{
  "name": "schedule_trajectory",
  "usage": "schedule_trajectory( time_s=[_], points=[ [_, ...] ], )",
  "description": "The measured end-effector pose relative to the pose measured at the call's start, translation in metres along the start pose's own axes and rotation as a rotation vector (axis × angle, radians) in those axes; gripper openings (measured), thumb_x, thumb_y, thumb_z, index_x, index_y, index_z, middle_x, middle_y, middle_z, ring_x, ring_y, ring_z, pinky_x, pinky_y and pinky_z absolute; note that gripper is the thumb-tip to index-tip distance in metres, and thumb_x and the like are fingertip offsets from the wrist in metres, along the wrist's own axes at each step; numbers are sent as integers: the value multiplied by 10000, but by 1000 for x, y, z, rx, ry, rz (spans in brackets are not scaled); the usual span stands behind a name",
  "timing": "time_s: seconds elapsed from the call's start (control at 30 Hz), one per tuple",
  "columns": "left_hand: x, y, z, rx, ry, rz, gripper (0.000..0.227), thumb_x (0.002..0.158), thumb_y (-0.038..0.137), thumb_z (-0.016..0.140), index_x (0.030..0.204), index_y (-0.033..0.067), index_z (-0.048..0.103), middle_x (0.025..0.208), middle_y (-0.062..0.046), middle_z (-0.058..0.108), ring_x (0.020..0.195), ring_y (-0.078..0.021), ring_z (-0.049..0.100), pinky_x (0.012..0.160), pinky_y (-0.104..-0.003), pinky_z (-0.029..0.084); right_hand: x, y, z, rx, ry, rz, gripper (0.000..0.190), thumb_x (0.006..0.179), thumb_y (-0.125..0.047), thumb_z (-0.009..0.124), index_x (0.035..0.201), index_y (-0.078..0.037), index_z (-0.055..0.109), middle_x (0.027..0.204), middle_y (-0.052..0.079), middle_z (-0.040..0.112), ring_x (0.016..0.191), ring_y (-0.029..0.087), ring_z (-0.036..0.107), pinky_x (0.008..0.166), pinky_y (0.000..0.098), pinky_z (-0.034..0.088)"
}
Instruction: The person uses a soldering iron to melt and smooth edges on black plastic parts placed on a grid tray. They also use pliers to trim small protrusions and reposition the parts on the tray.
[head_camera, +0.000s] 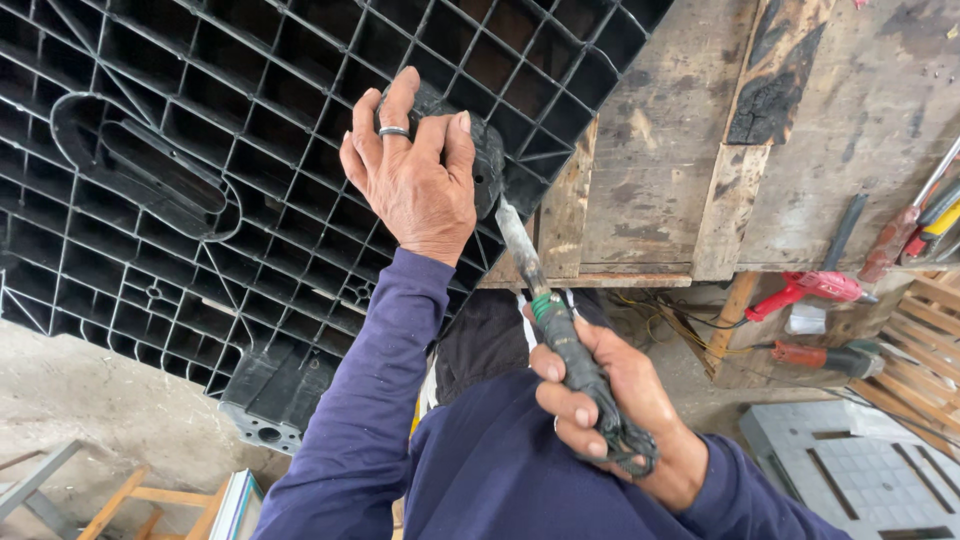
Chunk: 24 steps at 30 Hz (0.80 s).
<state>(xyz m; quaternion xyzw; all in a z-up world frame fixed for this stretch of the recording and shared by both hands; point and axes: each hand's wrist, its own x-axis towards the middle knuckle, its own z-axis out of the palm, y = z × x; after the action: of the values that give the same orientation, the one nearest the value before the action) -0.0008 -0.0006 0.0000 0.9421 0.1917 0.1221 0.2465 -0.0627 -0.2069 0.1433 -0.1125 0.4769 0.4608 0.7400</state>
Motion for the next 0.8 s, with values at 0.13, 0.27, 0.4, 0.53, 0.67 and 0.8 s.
schedule_trajectory(
  time_s=[0.13, 0.27, 0.4, 0.53, 0.67, 0.8],
  points=[
    [2, 0, -1, 20, -6, 27, 233, 1035, 358, 703, 924, 171, 789, 1475, 7, 563, 1433, -352, 397, 1216, -578, 230, 4, 0, 2, 36, -75, 16, 413, 1080, -345, 304, 1348, -66, 449, 845, 76, 497, 466, 138, 485, 291, 281, 435],
    [2, 0, -3, 3, -20, 31, 227, 1049, 347, 689, 968, 162, 792, 1491, -4, 553, 1440, -353, 392, 1211, -572, 237, 2, 2, 5, 37, -2, 1, 403, 1085, -350, 299, 1347, -77, 437, 838, 85, 500, 466, 136, 494, 288, 271, 432],
    [3, 0, -4, 7, -12, 37, 223, 1050, 346, 686, 973, 165, 792, 1492, 1, 549, 1442, -349, 393, 1219, -580, 233, 4, -2, -1, -56, 33, 5, 354, 1075, -341, 294, 1294, -115, 455, 809, 83, 513, 428, 130, 486, 263, 271, 416],
    [-1, 0, -2, 9, -9, 23, 224, 1046, 348, 695, 957, 164, 789, 1491, 6, 551, 1446, -348, 390, 1228, -581, 230, 9, -16, -18, -211, 71, 19, 340, 1100, -395, 289, 1020, -81, 392, 790, 85, 499, 429, 140, 475, 258, 283, 403],
    [-1, -2, 1, 2, -1, 15, 228, 1037, 355, 711, 942, 163, 789, 1479, 9, 558, 1444, -345, 387, 1231, -583, 225, 7, -36, -29, -399, 120, 31, 344, 1092, -354, 289, 959, -66, 422, 756, 83, 486, 413, 127, 457, 257, 281, 397],
    [-1, -3, 4, 4, 31, 13, 229, 1044, 364, 714, 950, 170, 792, 1480, 19, 564, 1451, -339, 392, 1246, -577, 223, 3, -53, -27, -531, 128, 57, 449, 1105, -400, 291, 904, -24, 431, 752, 89, 493, 416, 131, 454, 275, 292, 404]
  ],
)
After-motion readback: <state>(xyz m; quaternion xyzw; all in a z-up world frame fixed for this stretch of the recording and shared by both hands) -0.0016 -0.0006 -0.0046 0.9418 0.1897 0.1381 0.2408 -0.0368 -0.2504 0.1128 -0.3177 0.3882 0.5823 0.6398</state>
